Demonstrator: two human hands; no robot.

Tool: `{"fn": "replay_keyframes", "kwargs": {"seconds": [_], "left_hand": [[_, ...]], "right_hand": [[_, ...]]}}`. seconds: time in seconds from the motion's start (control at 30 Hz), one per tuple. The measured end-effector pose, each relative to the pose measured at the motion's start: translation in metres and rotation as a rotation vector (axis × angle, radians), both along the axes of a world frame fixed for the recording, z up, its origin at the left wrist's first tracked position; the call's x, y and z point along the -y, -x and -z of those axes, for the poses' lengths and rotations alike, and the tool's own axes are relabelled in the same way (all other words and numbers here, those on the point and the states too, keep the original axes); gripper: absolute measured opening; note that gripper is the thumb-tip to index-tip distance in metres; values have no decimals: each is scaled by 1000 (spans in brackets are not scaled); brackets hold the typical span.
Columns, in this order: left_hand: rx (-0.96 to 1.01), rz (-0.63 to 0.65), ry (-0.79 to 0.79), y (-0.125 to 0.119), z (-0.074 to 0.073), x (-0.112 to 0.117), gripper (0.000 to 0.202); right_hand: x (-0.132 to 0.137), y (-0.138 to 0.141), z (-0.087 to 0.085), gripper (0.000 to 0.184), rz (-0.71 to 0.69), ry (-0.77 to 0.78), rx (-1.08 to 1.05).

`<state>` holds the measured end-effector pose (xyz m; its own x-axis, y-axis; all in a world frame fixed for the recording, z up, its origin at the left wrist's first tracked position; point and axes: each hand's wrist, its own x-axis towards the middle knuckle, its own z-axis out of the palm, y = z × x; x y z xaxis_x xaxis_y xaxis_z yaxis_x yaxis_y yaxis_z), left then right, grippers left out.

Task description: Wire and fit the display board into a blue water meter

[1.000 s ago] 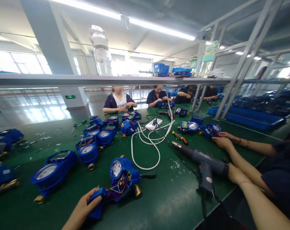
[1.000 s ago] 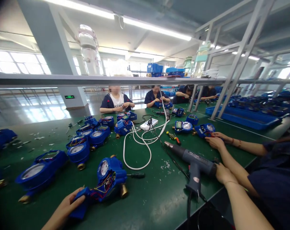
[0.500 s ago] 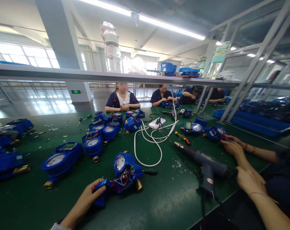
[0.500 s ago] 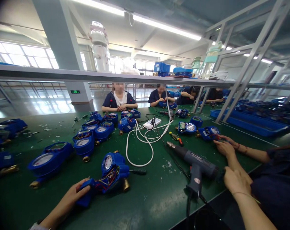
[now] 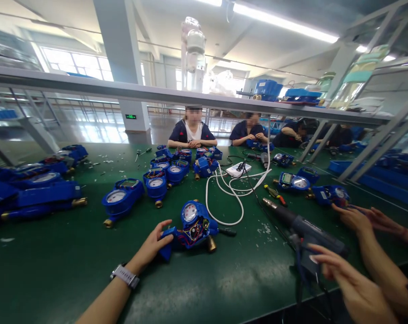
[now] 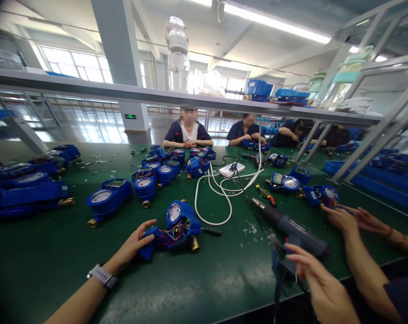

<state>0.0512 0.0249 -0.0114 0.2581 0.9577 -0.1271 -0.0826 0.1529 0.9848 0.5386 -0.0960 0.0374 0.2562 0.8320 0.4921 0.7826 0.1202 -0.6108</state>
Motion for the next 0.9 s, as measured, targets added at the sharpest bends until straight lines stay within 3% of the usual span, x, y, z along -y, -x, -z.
{"fn": "replay_keyframes", "kwargs": {"seconds": [0.1,0.17,0.23,0.33,0.43,0.53,0.6,0.77,0.9], "left_hand": [[38,44,-48,2,-2,2,84],[45,73,-87,5,0,2,76],[40,95,-106,7,5,1,67],[21,124,-113,9,13,-1,55],[11,125,-147,9,18,-4,47],[21,117,-156,8,18,-6,43],[31,107,-137,8,17,-7,43],[58,115,-70,8,22,-8,44],[89,110,-49,7,25,-7,49]], "right_hand": [[-2,88,18,32,-348,289,-213],[-6,131,33,32,-472,368,-220],[-12,156,47,33,-536,371,-148],[-21,170,55,31,-511,358,30],[-26,180,51,22,-410,426,239],[-24,193,47,34,-306,489,403],[-23,202,49,32,-285,485,471],[-20,206,65,21,-274,394,576],[-17,198,74,16,-267,294,456]]}}
